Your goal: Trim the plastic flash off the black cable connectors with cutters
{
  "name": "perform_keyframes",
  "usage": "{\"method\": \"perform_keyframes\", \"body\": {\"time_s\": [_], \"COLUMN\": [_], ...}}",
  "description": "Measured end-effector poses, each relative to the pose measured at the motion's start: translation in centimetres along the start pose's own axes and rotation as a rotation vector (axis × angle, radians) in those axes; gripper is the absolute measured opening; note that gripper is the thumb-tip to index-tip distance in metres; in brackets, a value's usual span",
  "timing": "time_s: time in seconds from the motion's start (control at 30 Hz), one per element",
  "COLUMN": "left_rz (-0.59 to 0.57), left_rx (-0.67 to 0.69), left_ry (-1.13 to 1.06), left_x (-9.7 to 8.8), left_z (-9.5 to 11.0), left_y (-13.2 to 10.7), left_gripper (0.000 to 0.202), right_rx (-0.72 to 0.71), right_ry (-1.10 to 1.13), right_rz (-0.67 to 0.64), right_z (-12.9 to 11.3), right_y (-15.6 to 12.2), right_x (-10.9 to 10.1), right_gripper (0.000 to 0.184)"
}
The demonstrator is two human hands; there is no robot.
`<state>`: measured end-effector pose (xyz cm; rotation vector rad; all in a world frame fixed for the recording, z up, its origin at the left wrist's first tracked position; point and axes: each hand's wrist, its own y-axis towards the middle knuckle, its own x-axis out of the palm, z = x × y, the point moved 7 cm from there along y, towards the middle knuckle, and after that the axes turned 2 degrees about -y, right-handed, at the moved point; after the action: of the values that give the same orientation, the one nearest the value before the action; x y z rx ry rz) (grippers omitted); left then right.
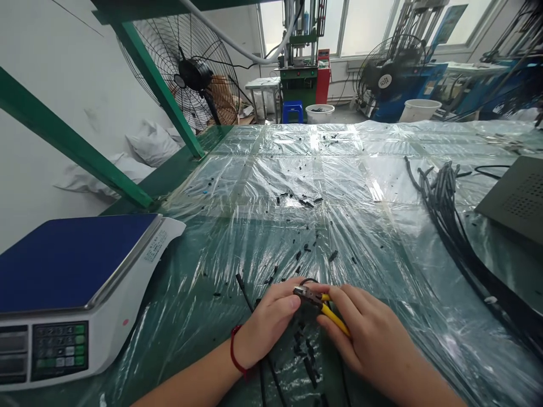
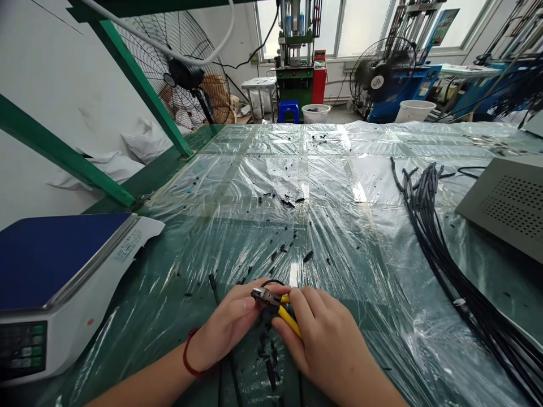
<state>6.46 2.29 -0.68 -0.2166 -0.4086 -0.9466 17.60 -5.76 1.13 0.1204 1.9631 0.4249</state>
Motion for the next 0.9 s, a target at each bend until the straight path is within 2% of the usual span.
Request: {"method": "perform_keyframes", "body": {"time_s": [0.27, 0.57, 0.77, 0.9], "left_rz": [-0.012, 0.044, 0.113, 0.092], "left_rx": [0.000, -0.093, -0.142, -0.112], "left_ry": [-0.045, -0.068, -0.075, -0.042], "left_x": [0.6, 0.1, -1.0, -1.2], "left_z": [-0.4, 0.2, -0.9, -0.8], "left_y": [0.1, 0.2, -0.2, -0.3], "left_gripper": [0.042, 0.040, 0.045, 0.045], "right_rx": [0.020, -0.035, -0.008, 0.022], "right_ry": [0.028, -0.065, 0.000, 0.063], "right_rz": [-0.043, 0.139, 0.066, 0.046], "right_z": [0.5, 0.3, 0.5, 0.5], "right_y": [-0.2, -0.1, -0.2, -0.4], "right_x": [0.1, -0.8, 0.1, 0.3], "right_gripper": [0.024, 0.026, 0.026, 0.023]}}
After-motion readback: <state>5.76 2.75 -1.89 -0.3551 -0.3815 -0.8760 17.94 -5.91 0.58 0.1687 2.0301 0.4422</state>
